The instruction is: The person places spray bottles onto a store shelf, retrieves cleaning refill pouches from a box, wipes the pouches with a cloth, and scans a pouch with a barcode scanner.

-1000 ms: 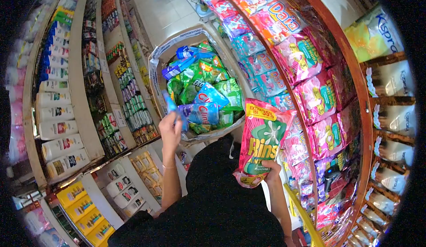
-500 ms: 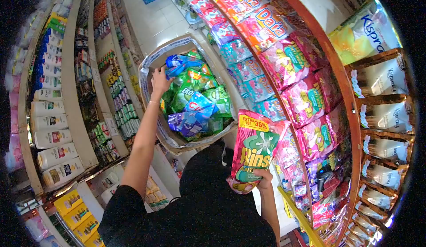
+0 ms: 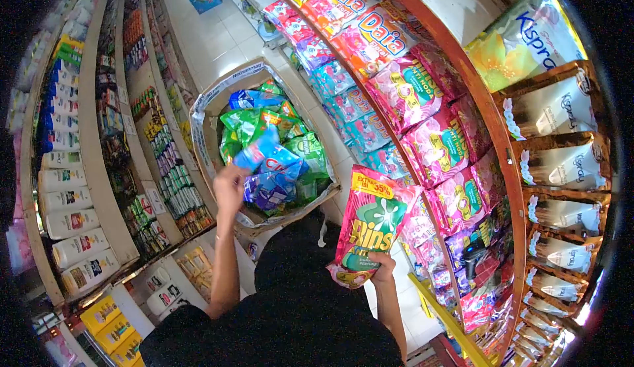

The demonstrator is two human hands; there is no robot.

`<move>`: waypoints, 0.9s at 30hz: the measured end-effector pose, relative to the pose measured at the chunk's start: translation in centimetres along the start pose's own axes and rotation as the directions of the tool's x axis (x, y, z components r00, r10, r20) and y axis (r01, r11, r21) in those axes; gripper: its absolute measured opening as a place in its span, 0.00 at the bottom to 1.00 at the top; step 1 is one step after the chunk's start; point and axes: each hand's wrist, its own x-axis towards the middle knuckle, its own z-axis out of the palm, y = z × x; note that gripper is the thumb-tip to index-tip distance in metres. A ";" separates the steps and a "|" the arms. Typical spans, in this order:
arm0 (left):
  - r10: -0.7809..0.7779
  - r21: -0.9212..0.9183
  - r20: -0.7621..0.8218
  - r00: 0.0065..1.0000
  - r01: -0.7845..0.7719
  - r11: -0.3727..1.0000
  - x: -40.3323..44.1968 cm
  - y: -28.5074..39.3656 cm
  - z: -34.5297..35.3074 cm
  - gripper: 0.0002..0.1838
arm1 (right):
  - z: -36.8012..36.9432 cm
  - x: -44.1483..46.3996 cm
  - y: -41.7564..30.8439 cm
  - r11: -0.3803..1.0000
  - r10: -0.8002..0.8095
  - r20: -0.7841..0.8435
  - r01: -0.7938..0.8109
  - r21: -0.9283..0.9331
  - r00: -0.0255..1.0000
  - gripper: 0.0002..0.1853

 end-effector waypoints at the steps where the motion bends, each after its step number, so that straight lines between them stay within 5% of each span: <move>1: -0.017 -0.054 0.180 0.983 0.027 0.998 -1.6 1.0 -0.2 0.05 | 0.5 0.3 -0.2 1.000 -0.013 0.013 0.013 0.002 1.000 0.34; 4: -0.042 -0.274 0.645 0.763 0.282 0.919 -3.0 2.7 -0.6 0.06 | 1.4 1.3 -0.7 0.996 0.011 0.046 -0.007 -0.087 0.999 0.30; 5: 0.040 -0.324 0.658 0.752 0.235 0.916 -2.4 2.8 -0.6 0.09 | 1.4 1.4 -1.0 0.993 0.046 0.059 -0.039 -0.115 0.997 0.30; 8: 0.128 -0.379 0.306 0.944 -0.003 0.925 1.4 0.7 3.1 0.13 | 1.1 1.7 -1.3 0.980 0.155 0.059 -0.145 -0.139 0.986 0.32; 10: 0.054 -0.300 0.150 0.987 -0.006 0.954 5.9 0.4 4.8 0.16 | 1.5 1.6 -1.6 0.974 0.183 0.076 -0.171 -0.151 0.980 0.30; 12: 0.022 -0.360 0.121 0.992 0.023 0.933 10.9 0.0 6.7 0.18 | 1.7 1.1 -1.6 0.963 0.183 0.002 -0.179 -0.201 0.983 0.30; 17: -0.090 0.328 0.182 0.979 0.026 0.944 17.5 -5.5 13.7 0.23 | 1.4 -0.6 -2.0 0.932 0.077 0.016 -0.066 -0.356 0.997 0.32; 20: -0.278 0.480 0.241 0.930 0.135 0.867 18.0 -9.0 16.8 0.12 | 2.9 -1.6 -2.9 0.926 -0.038 0.042 0.051 -0.375 0.998 0.37; 24: -0.221 0.275 0.000 0.975 0.213 0.937 16.1 -6.9 13.5 0.09 | 2.5 -1.8 -3.4 0.825 -0.082 0.046 0.094 -0.557 0.996 0.39; 27: -0.172 -0.065 -0.242 0.955 0.161 0.985 10.6 -6.3 10.9 0.09 | 3.8 -0.9 -4.1 0.767 -0.030 0.082 0.076 -0.638 0.996 0.39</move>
